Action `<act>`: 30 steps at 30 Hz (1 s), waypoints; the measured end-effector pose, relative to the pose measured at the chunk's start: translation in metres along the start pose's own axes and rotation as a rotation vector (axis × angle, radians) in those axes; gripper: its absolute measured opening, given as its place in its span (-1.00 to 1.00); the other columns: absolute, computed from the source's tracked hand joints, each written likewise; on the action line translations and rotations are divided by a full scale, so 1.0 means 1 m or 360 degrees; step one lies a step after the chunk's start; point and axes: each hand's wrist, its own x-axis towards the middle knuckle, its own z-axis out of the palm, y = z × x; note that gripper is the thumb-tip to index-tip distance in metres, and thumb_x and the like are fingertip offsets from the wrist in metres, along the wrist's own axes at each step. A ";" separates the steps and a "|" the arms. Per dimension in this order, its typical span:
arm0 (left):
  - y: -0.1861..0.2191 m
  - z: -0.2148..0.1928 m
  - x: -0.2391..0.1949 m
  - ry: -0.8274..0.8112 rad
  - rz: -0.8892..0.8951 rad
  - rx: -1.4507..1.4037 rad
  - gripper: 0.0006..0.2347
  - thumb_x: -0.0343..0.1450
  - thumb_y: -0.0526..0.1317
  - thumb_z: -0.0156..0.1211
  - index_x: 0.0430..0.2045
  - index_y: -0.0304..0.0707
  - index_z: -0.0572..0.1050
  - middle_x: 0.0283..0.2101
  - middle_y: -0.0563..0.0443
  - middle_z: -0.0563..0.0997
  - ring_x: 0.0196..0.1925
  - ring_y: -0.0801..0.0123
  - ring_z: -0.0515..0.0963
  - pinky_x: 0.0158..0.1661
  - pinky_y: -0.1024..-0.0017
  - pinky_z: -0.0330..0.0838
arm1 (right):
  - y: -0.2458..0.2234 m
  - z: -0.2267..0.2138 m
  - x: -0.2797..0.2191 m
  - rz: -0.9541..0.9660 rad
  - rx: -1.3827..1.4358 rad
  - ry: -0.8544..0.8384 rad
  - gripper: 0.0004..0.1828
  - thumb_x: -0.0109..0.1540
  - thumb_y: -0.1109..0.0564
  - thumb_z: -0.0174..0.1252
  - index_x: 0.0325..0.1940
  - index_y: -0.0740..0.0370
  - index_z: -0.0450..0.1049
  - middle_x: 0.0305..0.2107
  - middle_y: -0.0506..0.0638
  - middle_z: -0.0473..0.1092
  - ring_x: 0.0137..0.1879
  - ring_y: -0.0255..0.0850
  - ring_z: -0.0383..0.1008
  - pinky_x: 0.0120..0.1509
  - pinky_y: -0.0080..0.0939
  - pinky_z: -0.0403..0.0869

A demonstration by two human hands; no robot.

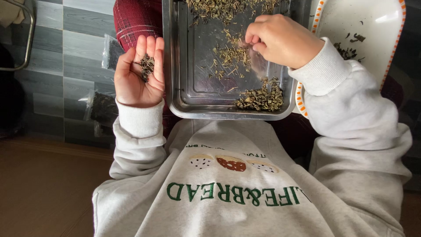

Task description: Sorting through dried tea leaves on a tray to remove specific pieces and placing them in a separate dish

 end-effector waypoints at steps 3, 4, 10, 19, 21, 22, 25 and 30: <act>-0.003 0.001 0.000 0.0025 -0.0002 0.0000 -0.71 0.55 -0.26 0.02 0.07 -0.47 0.54 0.15 -0.32 0.59 0.43 -0.02 0.46 0.34 0.21 0.50 | 0.002 0.002 0.002 -0.0011 -0.0002 0.0018 -0.86 0.32 0.33 0.13 -0.14 0.28 0.61 -0.20 0.09 0.50 -0.19 0.01 0.55 0.01 0.01 0.50; -0.004 0.001 -0.001 0.0030 -0.0011 0.0003 -0.71 0.55 -0.25 0.03 0.06 -0.46 0.54 0.15 -0.31 0.59 0.42 -0.02 0.46 0.33 0.21 0.50 | 0.002 0.003 0.004 -0.0016 -0.0010 0.0017 -0.86 0.31 0.30 0.14 -0.18 0.27 0.62 -0.22 0.08 0.51 -0.19 0.02 0.55 0.03 0.03 0.49; -0.005 -0.002 0.002 0.0038 -0.0057 -0.0029 -0.71 0.53 -0.25 0.03 0.05 -0.47 0.55 0.15 -0.34 0.59 0.43 -0.05 0.45 0.31 0.19 0.52 | -0.004 0.003 0.002 -0.0045 -0.0043 -0.0019 -0.82 0.30 0.31 0.08 -0.39 0.22 0.49 -0.32 0.00 0.41 -0.34 -0.06 0.48 -0.12 -0.03 0.46; -0.082 0.045 -0.016 -0.0056 -0.0244 0.0270 -0.63 0.60 -0.24 -0.17 0.12 -0.69 0.43 0.11 -0.38 0.58 0.20 -0.22 0.56 0.16 0.13 0.59 | -0.101 -0.039 0.013 -0.0829 0.0788 0.0290 -0.88 0.30 0.43 0.29 -0.16 0.35 0.50 -0.33 0.03 0.42 -0.30 -0.26 0.43 -0.18 -0.29 0.45; -0.082 0.034 -0.006 -0.0061 -0.0313 0.0263 -0.65 0.58 -0.22 -0.14 0.03 -0.67 0.46 0.03 -0.40 0.60 0.13 -0.15 0.60 0.09 0.18 0.62 | -0.103 -0.031 0.021 -0.0794 0.0707 0.0254 -0.87 0.29 0.38 0.31 -0.22 0.29 0.47 -0.36 0.00 0.37 -0.35 -0.28 0.39 -0.23 -0.29 0.41; -0.082 0.028 -0.002 -0.0060 -0.0381 0.0252 -0.66 0.57 -0.21 -0.11 -0.06 -0.65 0.50 -0.05 -0.42 0.63 0.06 -0.08 0.63 0.03 0.24 0.65 | -0.104 -0.026 0.025 -0.0758 0.0630 0.0213 -0.84 0.27 0.32 0.33 -0.29 0.24 0.45 -0.39 -0.03 0.31 -0.39 -0.29 0.35 -0.27 -0.28 0.37; -0.078 0.041 -0.008 0.0282 -0.0067 0.0289 -0.77 0.54 -0.30 -0.07 -0.14 -0.62 0.45 0.05 -0.38 0.60 0.09 -0.18 0.62 0.18 -0.07 0.54 | -0.096 -0.036 0.030 -0.0743 0.0785 0.0360 -0.82 0.37 0.39 0.33 -0.20 0.28 0.45 -0.44 -0.03 0.42 -0.36 -0.31 0.39 -0.29 -0.32 0.37; -0.058 0.025 -0.006 0.0103 -0.0237 0.0209 -0.62 0.54 -0.23 -0.08 0.12 -0.65 0.44 0.19 -0.49 0.50 0.45 -0.27 0.34 0.30 0.13 0.45 | -0.045 -0.013 0.031 -0.0509 0.0353 0.0399 -0.83 0.47 0.20 0.25 -0.08 0.37 0.44 -0.26 0.11 0.35 -0.21 -0.12 0.39 -0.08 -0.12 0.41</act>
